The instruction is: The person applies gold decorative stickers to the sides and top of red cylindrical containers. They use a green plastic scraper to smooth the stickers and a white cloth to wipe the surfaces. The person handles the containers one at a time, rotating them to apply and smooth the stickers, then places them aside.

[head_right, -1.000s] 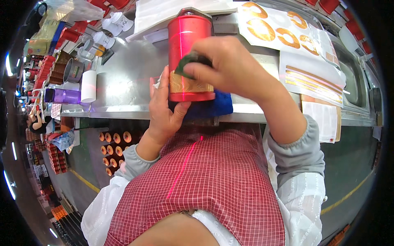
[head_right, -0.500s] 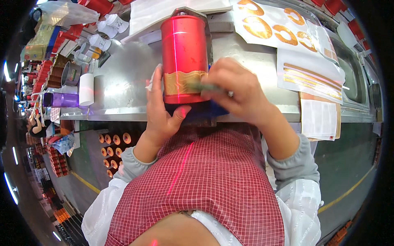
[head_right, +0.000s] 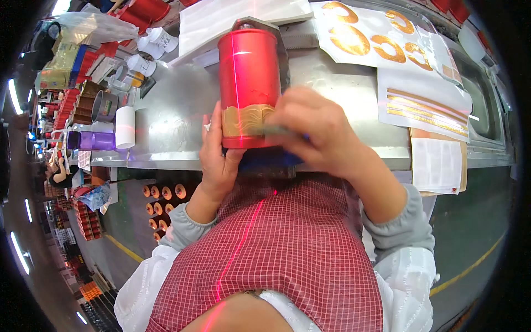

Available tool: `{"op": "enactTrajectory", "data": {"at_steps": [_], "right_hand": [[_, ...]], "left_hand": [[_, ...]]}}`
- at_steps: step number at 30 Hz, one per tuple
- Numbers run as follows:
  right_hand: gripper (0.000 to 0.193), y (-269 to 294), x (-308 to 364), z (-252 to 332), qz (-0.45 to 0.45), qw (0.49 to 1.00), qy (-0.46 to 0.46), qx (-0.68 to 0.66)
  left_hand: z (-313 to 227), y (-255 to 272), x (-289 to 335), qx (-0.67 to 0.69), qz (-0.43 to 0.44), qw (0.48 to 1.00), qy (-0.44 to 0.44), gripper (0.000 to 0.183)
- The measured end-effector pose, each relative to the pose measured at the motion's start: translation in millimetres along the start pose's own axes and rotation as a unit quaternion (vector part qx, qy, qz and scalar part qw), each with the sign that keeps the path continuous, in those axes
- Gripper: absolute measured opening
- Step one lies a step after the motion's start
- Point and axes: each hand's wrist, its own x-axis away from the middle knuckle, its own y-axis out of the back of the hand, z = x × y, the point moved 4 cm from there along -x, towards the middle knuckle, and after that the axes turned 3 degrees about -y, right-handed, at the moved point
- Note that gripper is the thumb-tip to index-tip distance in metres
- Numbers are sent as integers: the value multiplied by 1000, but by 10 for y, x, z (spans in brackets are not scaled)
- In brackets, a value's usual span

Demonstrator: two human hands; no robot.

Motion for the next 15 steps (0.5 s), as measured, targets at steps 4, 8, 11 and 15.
{"op": "enactTrajectory", "data": {"at_steps": [4, 8, 11, 15], "right_hand": [[19, 109, -111, -324, -23, 980, -183, -70], [19, -19, -48, 1, 65, 992, -18, -108], [15, 92, -146, -226, -11, 995, -101, -23], [13, 20, -87, -16, 21, 999, -22, -18]], "left_hand": [[-21, -32, -11, 5, -12, 1000, -2, 87], [7, -8, 38, 8, 3, 1000, 11, 87], [3, -44, 27, 29, -4, 999, 12, 87], [46, -30, 34, 19, 8, 1000, 7, 86]]}}
